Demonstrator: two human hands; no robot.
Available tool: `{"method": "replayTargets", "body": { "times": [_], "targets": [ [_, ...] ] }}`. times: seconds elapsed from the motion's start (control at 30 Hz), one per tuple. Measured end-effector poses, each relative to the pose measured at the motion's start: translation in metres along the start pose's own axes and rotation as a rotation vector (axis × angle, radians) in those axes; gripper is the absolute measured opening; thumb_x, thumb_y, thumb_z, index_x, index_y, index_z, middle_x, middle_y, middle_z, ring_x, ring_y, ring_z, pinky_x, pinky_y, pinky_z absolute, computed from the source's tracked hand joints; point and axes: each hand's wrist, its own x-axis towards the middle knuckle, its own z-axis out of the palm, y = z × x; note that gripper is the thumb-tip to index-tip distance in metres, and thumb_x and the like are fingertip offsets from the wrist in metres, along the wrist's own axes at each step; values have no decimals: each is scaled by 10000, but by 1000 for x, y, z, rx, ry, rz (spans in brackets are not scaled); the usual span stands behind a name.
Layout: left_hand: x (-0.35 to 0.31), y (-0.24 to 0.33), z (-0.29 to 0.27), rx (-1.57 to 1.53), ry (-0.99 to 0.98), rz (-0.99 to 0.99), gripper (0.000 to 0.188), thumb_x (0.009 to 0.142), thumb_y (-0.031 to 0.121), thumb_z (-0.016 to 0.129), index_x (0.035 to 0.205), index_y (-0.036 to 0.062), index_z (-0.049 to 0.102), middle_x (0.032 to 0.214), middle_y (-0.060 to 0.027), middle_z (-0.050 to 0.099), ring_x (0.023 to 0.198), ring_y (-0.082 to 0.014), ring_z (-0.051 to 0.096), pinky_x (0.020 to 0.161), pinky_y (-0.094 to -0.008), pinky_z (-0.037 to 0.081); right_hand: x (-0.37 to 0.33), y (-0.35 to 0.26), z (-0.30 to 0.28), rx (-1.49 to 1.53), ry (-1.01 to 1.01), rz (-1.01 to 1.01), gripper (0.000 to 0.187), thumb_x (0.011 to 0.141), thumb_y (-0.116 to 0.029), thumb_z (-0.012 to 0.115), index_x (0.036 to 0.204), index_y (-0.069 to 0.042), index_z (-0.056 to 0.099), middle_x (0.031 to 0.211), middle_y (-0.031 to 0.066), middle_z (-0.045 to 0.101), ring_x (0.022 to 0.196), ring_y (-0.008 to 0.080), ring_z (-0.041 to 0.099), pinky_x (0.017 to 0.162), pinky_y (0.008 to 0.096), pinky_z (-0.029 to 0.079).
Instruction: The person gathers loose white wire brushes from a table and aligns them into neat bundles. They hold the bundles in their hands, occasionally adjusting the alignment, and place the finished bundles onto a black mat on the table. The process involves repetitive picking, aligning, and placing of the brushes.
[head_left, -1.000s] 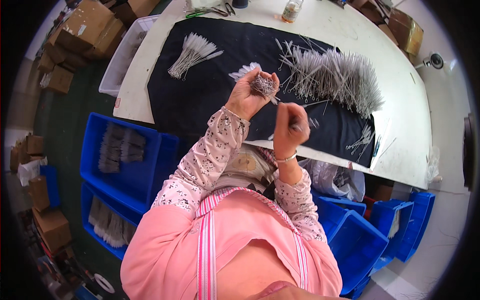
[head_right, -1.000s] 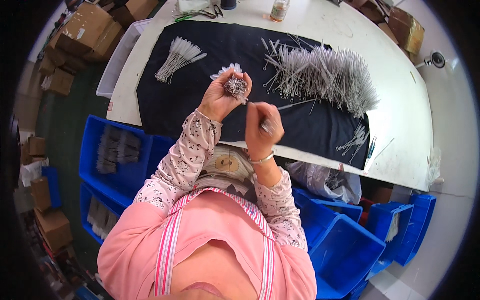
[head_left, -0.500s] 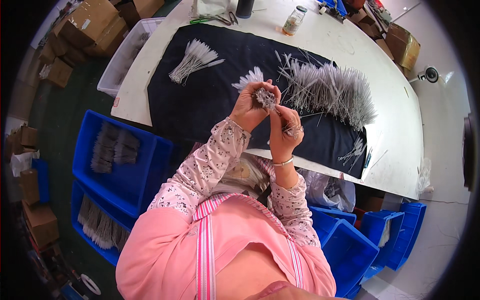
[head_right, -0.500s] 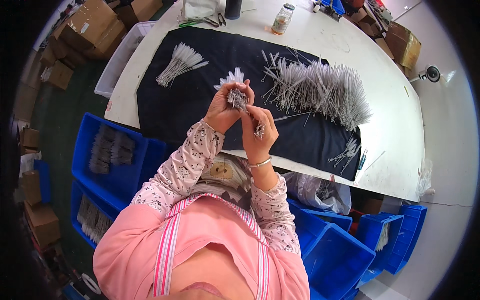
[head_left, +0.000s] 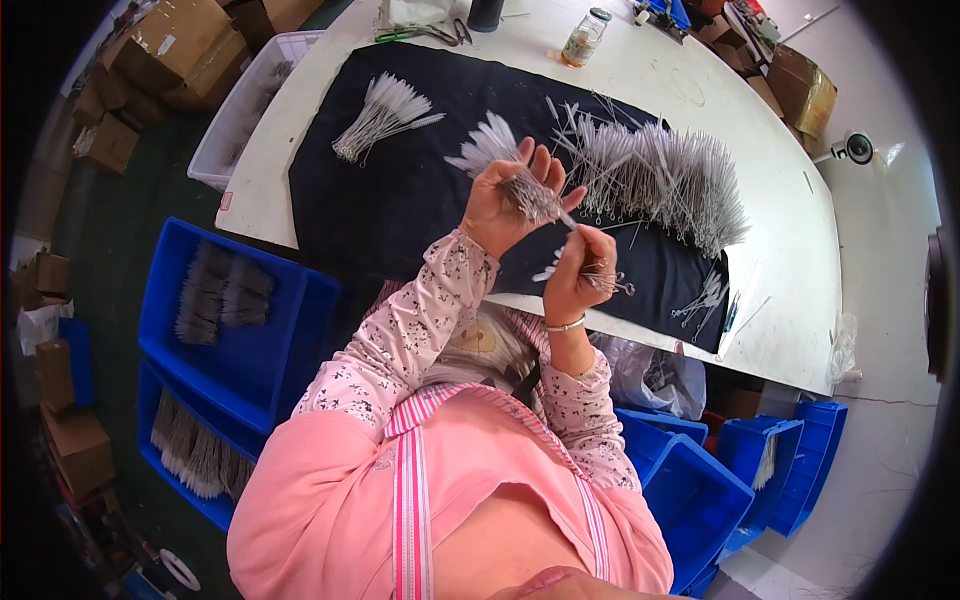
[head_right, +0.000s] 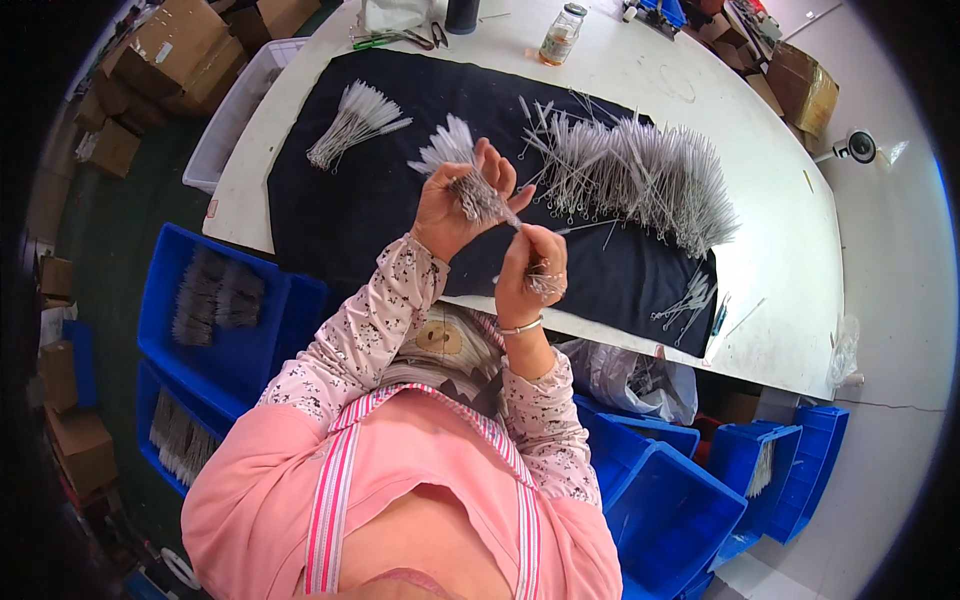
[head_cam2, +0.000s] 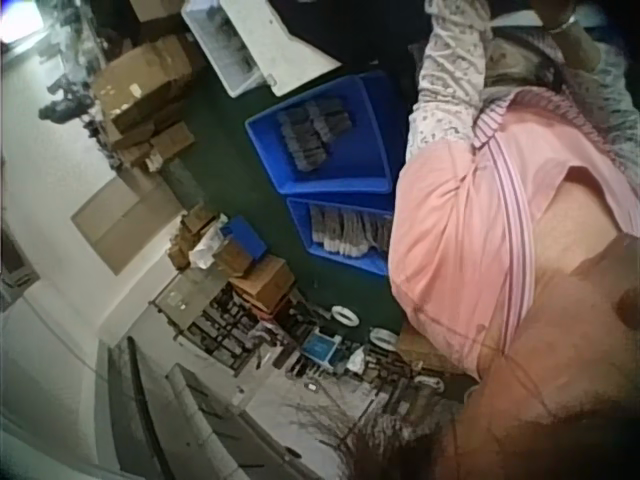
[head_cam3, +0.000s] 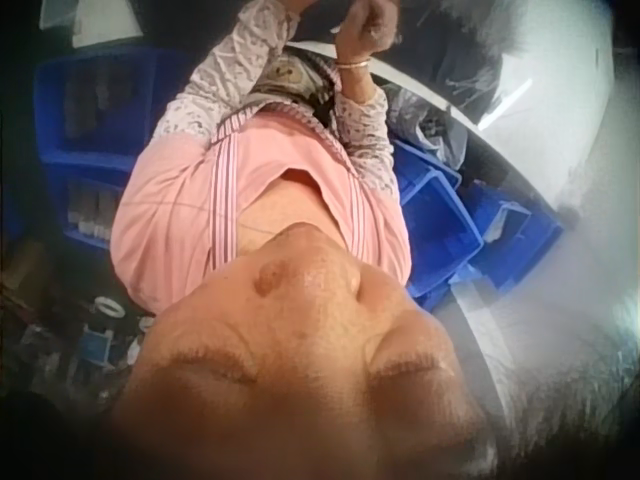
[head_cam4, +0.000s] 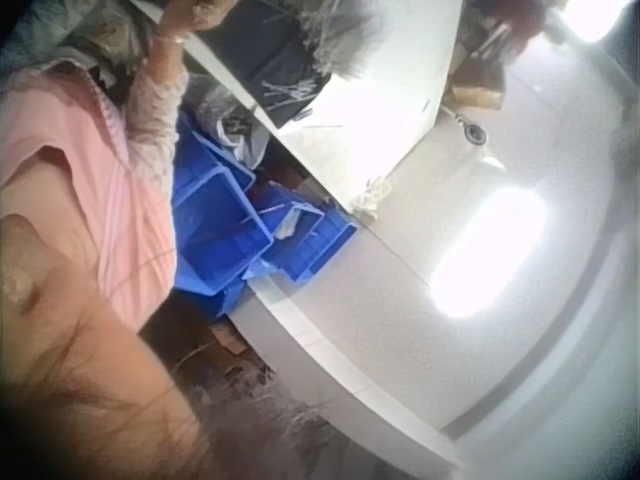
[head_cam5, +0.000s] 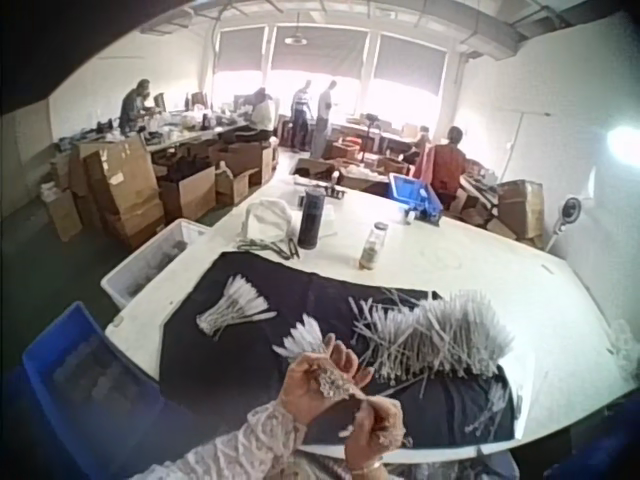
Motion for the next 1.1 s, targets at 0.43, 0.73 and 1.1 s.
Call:
{"method": "replayTargets", "body": {
  "times": [0.43, 0.73, 1.1],
  "targets": [
    [-16, 27, -1, 822, 257, -76, 160, 906, 81, 534, 1064, 55, 535, 1026, -150, 649, 889, -260, 651, 711, -345, 544, 103, -28, -65, 388, -193, 725, 127, 852, -58, 562, 910, 40, 619, 586, -27, 472, 398, 20, 329, 366, 183, 240],
    [-39, 4, 6, 1124, 255, -254, 372, 856, 142, 665, 1168, 21, 501, 859, -68, 596, 674, -158, 593, 605, -305, 498, 83, 40, 6, 80, -426, 379, 163, 876, -124, 615, 920, 24, 668, 702, -22, 593, 560, 1, 407, 480, 188, 330],
    [-56, 12, 2, 904, 235, -299, 353, 926, 220, 575, 1222, 53, 481, 946, -30, 587, 747, -94, 590, 588, -239, 502, 90, -20, 3, -238, -508, -883, 351, 757, -450, 573, 967, -189, 677, 1008, -8, 633, 980, 233, 556, 972, 461, 344]
  ]
}}
